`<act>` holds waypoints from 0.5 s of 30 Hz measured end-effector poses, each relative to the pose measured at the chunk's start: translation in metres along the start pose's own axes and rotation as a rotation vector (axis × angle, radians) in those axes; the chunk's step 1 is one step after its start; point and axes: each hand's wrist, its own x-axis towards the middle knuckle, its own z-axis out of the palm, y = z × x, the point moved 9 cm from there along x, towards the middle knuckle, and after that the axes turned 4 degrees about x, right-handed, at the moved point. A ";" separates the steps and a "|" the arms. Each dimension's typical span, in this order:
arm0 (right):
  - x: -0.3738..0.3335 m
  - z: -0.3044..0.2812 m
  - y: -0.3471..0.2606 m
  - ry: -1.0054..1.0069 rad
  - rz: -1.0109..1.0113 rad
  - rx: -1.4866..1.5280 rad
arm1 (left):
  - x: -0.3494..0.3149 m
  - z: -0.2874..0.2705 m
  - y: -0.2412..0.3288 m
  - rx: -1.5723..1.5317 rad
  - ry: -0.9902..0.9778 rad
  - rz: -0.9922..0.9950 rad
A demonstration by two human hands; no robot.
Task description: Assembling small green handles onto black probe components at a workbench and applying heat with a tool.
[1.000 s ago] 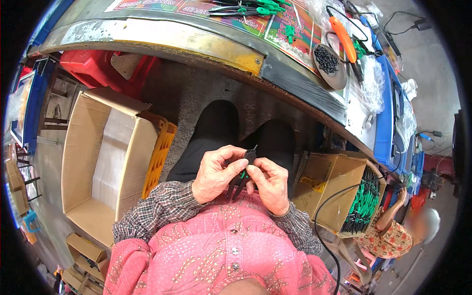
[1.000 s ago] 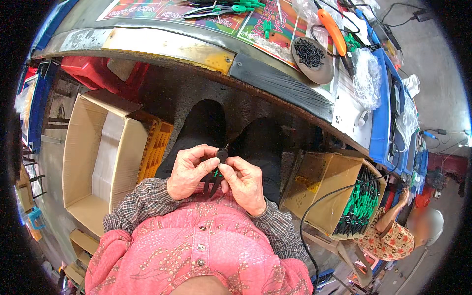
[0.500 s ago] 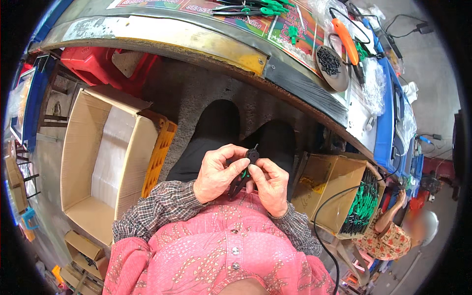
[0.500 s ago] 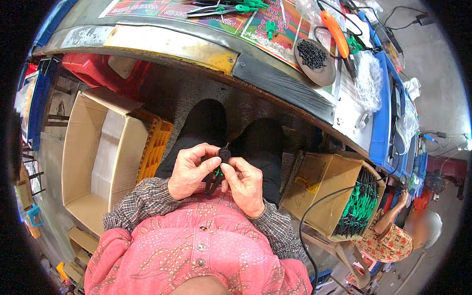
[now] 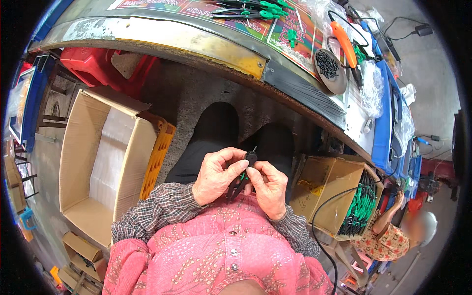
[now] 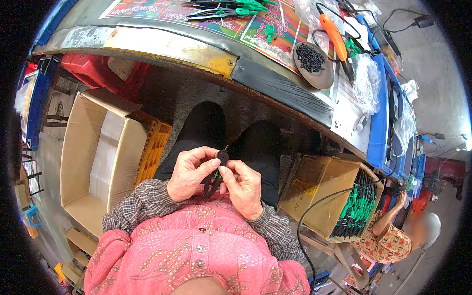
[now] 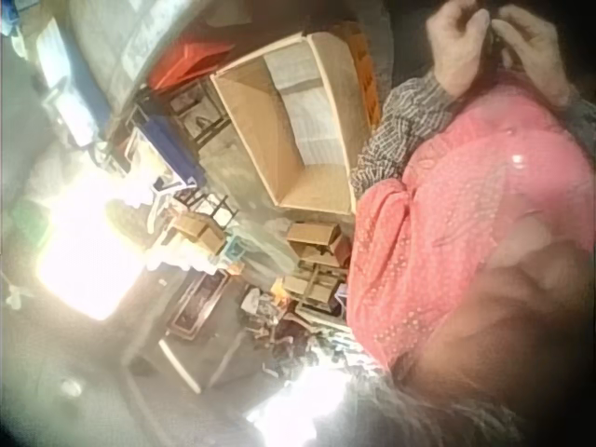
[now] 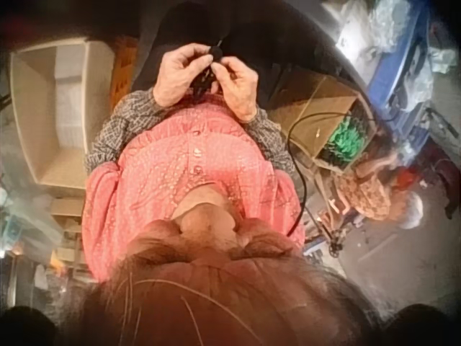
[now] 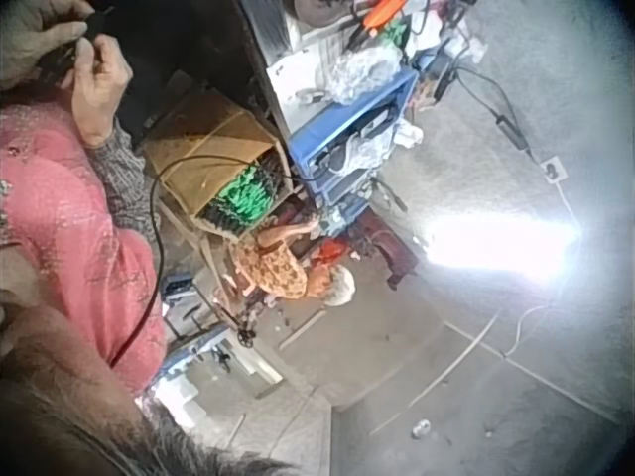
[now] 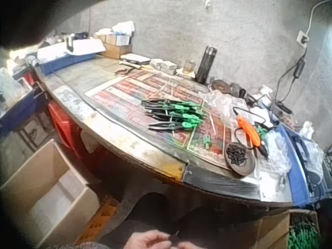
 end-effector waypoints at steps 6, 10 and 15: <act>0.001 0.002 0.000 -0.023 0.084 0.068 | -0.001 -0.001 -0.004 -0.035 0.012 0.004; 0.001 0.004 0.005 -0.054 0.133 0.127 | -0.001 0.001 -0.003 -0.113 0.001 0.007; 0.001 0.005 0.004 -0.070 0.123 0.130 | -0.002 0.002 -0.003 -0.159 -0.007 0.010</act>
